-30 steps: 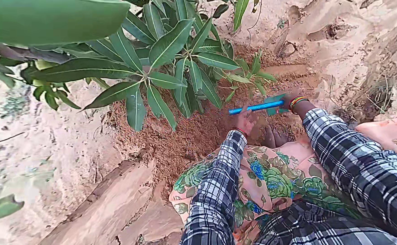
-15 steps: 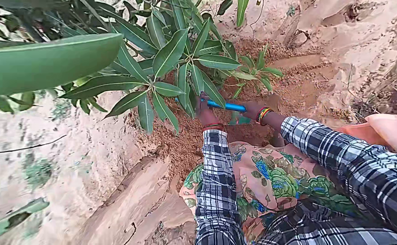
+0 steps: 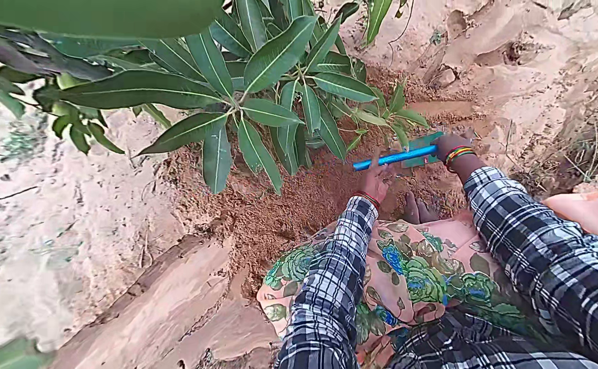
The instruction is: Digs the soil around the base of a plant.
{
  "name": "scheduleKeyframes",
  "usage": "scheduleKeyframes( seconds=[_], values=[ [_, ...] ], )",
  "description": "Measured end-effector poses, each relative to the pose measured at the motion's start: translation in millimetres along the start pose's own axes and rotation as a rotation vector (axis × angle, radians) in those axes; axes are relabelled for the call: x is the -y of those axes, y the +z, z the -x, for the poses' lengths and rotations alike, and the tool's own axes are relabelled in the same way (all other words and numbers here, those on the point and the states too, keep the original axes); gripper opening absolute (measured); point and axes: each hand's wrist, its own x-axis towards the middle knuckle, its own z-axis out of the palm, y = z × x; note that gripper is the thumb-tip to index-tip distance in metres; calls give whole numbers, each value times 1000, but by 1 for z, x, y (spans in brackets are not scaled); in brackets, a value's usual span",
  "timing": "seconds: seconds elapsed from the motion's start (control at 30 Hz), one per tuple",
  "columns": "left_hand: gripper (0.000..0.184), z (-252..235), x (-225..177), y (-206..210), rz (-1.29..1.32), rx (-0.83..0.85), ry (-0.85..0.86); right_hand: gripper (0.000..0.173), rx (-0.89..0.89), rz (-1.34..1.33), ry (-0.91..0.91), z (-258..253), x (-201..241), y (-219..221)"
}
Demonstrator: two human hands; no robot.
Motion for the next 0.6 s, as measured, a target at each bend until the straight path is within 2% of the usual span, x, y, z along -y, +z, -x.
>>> scheduleKeyframes(
  seconds=[0.03,0.1,0.17,0.23,0.3,0.33,0.37,0.43,0.47,0.53,0.6],
  values=[
    [56,-2,-1,-5,-5,-4,-9,19,-38,-35,-25,-20,-6,37],
    [55,-8,-6,-16,7,-92,-5,26,152,-79,3,-45,2,68],
    [51,-14,-17,-27,59,-202,11,28,147,-138,30,-41,24,78],
    [48,-11,-31,-32,97,-269,87,26,82,-155,18,-35,44,70],
    [45,-4,-49,-27,-17,-270,270,31,63,-199,-26,-38,59,52],
    [47,4,-62,-28,-138,-217,392,35,64,-243,-77,-41,67,47],
    [47,14,-78,-29,-280,-173,516,38,68,-297,-167,-42,77,43],
    [42,35,-108,-29,-432,-216,695,35,101,-390,-312,-39,103,33],
    [42,45,-119,-31,-500,-260,698,34,134,-390,-348,-35,116,24],
    [53,56,-124,-43,-523,-308,569,30,222,-278,-382,-22,126,6],
    [48,48,-115,-51,-343,-428,415,30,322,-105,-414,-16,123,-8]
  ],
)
